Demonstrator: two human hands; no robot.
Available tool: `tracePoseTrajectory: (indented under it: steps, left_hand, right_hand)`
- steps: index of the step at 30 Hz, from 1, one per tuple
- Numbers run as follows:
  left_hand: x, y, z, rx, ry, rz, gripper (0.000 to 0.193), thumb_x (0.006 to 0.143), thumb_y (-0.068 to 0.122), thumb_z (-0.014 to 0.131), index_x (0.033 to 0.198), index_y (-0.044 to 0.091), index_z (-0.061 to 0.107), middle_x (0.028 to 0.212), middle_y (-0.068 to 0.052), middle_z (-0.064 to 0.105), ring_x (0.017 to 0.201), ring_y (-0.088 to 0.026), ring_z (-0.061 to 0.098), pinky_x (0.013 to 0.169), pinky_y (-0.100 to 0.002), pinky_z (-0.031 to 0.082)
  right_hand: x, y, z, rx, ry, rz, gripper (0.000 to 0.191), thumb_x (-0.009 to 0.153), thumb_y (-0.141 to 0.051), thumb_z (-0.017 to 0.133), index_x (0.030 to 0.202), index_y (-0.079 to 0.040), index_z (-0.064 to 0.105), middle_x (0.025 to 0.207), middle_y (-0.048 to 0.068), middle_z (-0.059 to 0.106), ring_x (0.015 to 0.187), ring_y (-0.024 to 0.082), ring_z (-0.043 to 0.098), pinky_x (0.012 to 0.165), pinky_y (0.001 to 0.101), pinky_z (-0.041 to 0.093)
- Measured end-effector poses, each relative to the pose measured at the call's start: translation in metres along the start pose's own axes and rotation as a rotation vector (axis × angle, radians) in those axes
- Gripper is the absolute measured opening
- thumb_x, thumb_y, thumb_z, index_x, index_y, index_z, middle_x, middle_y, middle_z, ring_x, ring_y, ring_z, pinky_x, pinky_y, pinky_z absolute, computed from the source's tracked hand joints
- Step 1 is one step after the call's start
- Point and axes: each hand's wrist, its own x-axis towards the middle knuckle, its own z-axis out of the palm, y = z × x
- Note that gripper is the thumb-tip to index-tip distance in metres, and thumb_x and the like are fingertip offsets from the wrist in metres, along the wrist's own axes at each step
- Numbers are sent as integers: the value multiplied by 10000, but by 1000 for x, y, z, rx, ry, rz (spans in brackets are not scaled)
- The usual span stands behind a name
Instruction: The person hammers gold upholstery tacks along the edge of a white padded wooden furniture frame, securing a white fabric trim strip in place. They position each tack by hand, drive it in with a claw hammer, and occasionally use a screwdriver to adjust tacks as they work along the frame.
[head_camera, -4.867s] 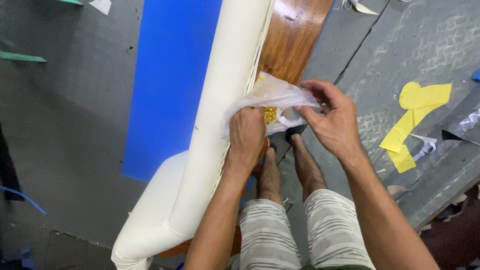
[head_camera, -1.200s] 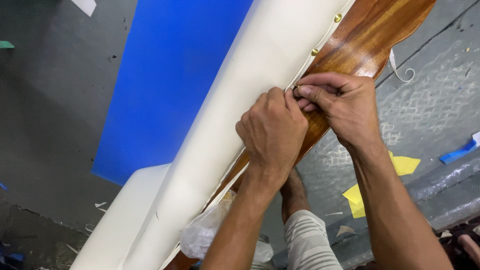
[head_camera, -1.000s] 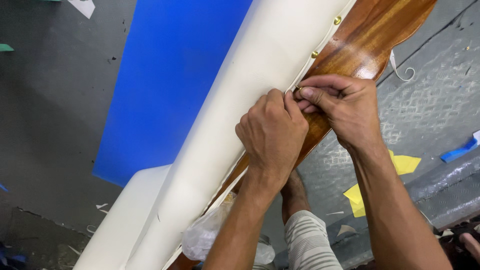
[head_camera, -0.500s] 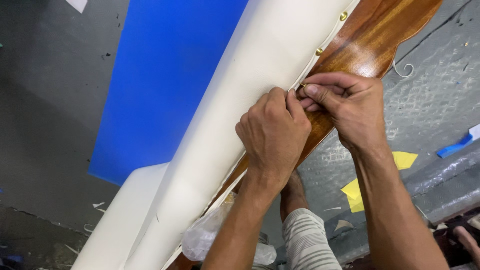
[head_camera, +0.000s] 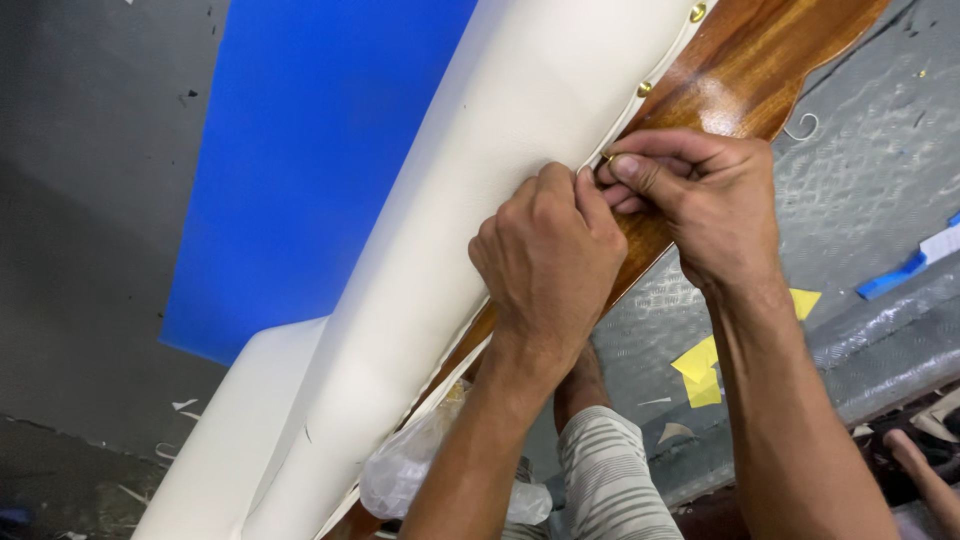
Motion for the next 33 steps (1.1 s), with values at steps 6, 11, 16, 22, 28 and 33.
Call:
tracePoseTrajectory:
  steps: [6, 11, 16, 22, 28, 33]
  left_hand:
    - [4, 2, -2, 5, -2, -11, 250, 940, 184, 655, 731, 48, 650, 674, -148, 699, 577, -361, 690, 543, -477, 519]
    - [3, 1, 0, -13, -31, 0, 242, 954, 169, 640, 747, 45, 645, 670, -139, 694, 564, -332, 697, 518, -460, 516]
    - [2, 0, 2, 0, -51, -13, 236, 947, 170, 648, 748, 44, 649, 658, -141, 693, 552, -331, 695, 508, -461, 515]
    - [4, 2, 2, 4, -31, 1, 232, 939, 172, 651, 745, 45, 651, 675, -145, 699, 577, -344, 700, 535, -468, 524]
    - [6, 5, 0, -6, -51, -24, 233, 944, 173, 641, 751, 44, 648, 695, -152, 704, 598, -362, 704, 554, -485, 531]
    - [5, 4, -1, 4, -38, -28, 227, 932, 178, 649, 752, 39, 646, 713, -164, 708, 619, -385, 703, 567, -504, 528]
  right_hand:
    - [1, -3, -3, -19, 6, 30, 132, 960, 61, 710, 1088, 57, 744, 938, 165, 767, 784, 176, 758, 726, 277, 651]
    - [0, -3, -4, -37, -10, 11, 132, 971, 59, 710, 1099, 57, 743, 935, 160, 768, 781, 171, 757, 723, 274, 652]
    - [0, -3, 0, -49, -7, -28, 128, 970, 72, 723, 1096, 60, 744, 935, 151, 768, 775, 155, 750, 724, 262, 643]
    - [0, -7, 7, -113, 54, -41, 106, 963, 76, 731, 1064, 57, 754, 903, 141, 769, 743, 143, 742, 696, 256, 639]
    - [-3, -12, 14, -215, 112, -67, 91, 948, 79, 741, 1037, 63, 755, 877, 138, 764, 739, 147, 757, 659, 259, 644]
    - [-4, -17, 21, -171, 132, -40, 81, 949, 87, 738, 1024, 62, 756, 883, 126, 765, 750, 144, 758, 672, 255, 642]
